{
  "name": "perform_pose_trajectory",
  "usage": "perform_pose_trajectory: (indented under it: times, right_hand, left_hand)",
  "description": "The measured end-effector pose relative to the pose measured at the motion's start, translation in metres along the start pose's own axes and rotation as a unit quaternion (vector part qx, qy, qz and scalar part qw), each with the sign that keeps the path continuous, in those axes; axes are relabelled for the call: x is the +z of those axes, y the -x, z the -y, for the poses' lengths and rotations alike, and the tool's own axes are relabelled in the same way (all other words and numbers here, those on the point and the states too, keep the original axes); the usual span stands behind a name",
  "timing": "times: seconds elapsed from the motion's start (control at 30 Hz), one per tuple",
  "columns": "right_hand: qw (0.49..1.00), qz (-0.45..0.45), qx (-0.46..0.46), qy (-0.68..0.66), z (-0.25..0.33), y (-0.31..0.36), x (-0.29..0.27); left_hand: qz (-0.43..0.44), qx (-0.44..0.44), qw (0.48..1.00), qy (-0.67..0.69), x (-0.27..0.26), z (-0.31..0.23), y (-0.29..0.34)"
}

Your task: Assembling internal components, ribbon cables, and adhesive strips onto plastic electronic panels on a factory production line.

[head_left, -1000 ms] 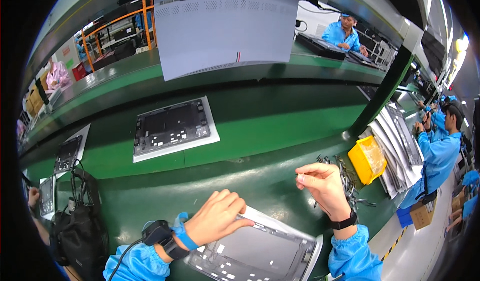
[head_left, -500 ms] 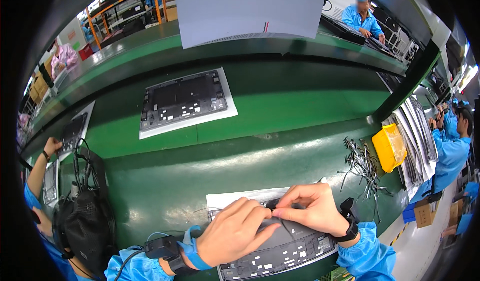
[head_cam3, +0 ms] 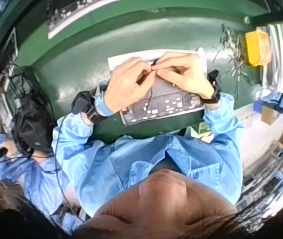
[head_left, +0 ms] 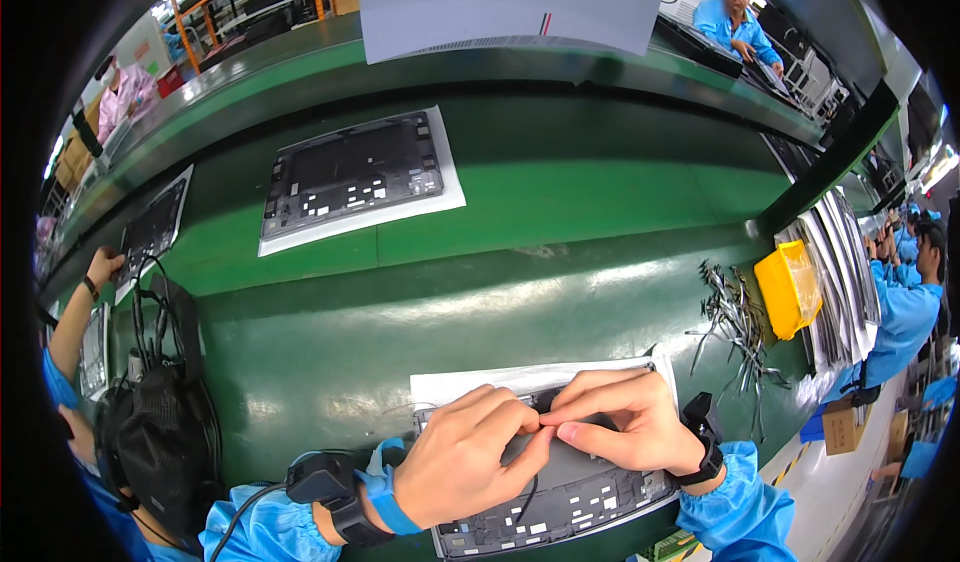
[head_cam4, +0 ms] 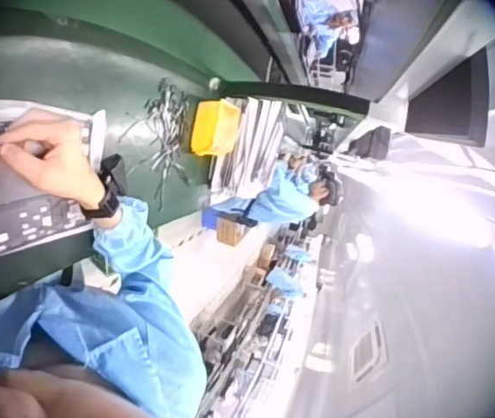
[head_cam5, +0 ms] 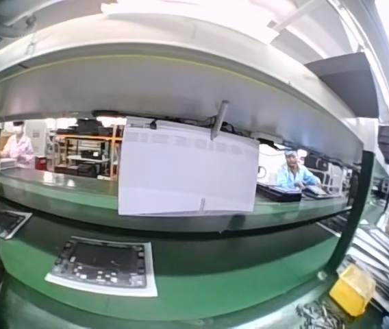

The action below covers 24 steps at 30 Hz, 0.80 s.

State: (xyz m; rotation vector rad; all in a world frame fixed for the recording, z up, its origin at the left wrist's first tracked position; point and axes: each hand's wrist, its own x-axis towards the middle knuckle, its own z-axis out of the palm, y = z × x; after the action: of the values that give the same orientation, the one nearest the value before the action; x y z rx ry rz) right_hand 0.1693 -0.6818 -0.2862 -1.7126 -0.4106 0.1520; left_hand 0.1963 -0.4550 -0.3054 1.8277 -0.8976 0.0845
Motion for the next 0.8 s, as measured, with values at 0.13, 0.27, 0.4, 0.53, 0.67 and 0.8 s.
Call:
perform_pose_trajectory:
  times: [0.13, 0.27, 0.4, 0.53, 0.67, 0.8]
  right_hand:
    - [0.997, -0.025, -0.021, 0.072, 0.005, -0.002, 0.0]
    - [0.989, -0.054, -0.063, 0.12, -0.001, -0.001, -0.002]
    - [0.984, -0.066, -0.061, 0.157, -0.003, -0.001, -0.005]
    - [0.985, -0.037, -0.028, 0.165, -0.001, 0.0, -0.01]
    - [0.969, -0.055, -0.065, 0.231, -0.009, 0.001, -0.01]
    - [0.942, -0.055, -0.096, 0.316, -0.021, -0.004, -0.012]
  left_hand:
    - [-0.02, -0.015, 0.999, 0.035, 0.004, 0.0, -0.001]
    - [-0.045, -0.031, 0.997, 0.055, 0.007, 0.004, -0.002]
    - [-0.019, -0.002, 1.0, 0.014, 0.009, 0.01, -0.005]
    - [0.003, 0.039, 0.999, -0.018, 0.009, 0.012, -0.007]
    - [0.021, 0.081, 0.991, -0.104, 0.002, 0.014, -0.015]
    - [0.016, 0.131, 0.972, -0.196, -0.002, 0.028, -0.015]
